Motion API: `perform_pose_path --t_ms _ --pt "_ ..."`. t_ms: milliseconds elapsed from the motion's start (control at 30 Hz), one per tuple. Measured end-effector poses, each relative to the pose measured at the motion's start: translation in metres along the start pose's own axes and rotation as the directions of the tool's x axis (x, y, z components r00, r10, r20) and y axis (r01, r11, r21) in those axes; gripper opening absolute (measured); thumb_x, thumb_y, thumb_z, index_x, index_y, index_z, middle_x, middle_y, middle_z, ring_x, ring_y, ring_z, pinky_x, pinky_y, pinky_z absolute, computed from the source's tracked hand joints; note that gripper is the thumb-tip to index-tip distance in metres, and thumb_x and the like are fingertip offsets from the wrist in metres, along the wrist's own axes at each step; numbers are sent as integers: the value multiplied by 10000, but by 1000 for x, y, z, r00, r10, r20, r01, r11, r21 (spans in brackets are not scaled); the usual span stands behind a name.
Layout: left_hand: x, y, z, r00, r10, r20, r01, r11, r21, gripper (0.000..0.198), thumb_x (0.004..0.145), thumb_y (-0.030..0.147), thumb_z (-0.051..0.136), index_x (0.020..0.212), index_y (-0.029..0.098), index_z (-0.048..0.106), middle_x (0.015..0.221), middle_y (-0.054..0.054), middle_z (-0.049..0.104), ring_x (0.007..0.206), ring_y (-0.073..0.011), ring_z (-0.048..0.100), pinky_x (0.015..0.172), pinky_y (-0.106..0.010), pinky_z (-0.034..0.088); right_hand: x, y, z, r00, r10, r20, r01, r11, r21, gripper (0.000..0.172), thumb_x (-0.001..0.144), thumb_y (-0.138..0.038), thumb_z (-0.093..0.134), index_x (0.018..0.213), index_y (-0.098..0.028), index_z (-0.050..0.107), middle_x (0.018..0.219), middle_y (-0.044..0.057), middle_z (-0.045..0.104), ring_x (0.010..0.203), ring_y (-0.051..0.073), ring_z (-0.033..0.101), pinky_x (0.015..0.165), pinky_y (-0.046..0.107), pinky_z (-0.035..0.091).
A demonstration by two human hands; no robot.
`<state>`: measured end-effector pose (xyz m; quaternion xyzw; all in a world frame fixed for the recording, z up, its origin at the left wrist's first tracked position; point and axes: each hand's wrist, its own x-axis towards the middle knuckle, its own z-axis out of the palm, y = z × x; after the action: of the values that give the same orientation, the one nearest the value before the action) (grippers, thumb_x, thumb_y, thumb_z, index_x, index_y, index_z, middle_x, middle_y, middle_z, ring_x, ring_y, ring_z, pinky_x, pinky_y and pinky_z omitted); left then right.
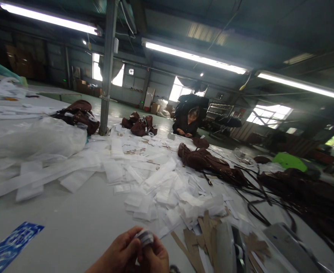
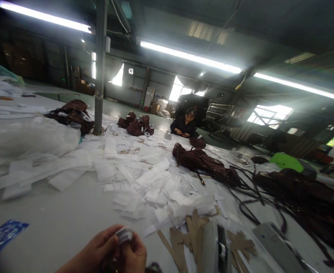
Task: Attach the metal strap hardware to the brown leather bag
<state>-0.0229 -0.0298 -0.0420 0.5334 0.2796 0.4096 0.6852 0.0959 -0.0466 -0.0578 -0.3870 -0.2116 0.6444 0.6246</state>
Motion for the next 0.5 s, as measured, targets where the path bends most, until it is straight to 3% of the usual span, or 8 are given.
perform_pose_path --t_ms 200,367,500 --pt "-7 3 3 996 83 9 -83 996 -33 457 845 591 533 1047 186 597 709 1 566 567 -102 479 525 -200 384 -5 -1 -3 996 -87 -7 86 992 -93 548 486 -461 895 879 -196 619 561 -26 647 397 104 539 400 193 423" --pt "-11 9 3 998 32 48 -28 996 -81 448 848 592 529 1077 210 579 673 32 545 464 -54 370 481 -183 334 -10 -1 -9 998 -47 46 53 988 -142 547 499 -489 882 864 -205 589 668 16 707 465 119 594 445 193 447" --pt "-16 16 2 990 -31 139 50 990 -134 413 843 585 543 1043 224 547 713 46 541 438 -29 368 482 -170 333 -16 -6 -14 997 -60 57 72 966 -249 465 532 -452 868 834 -187 634 663 19 705 507 134 614 478 197 460"
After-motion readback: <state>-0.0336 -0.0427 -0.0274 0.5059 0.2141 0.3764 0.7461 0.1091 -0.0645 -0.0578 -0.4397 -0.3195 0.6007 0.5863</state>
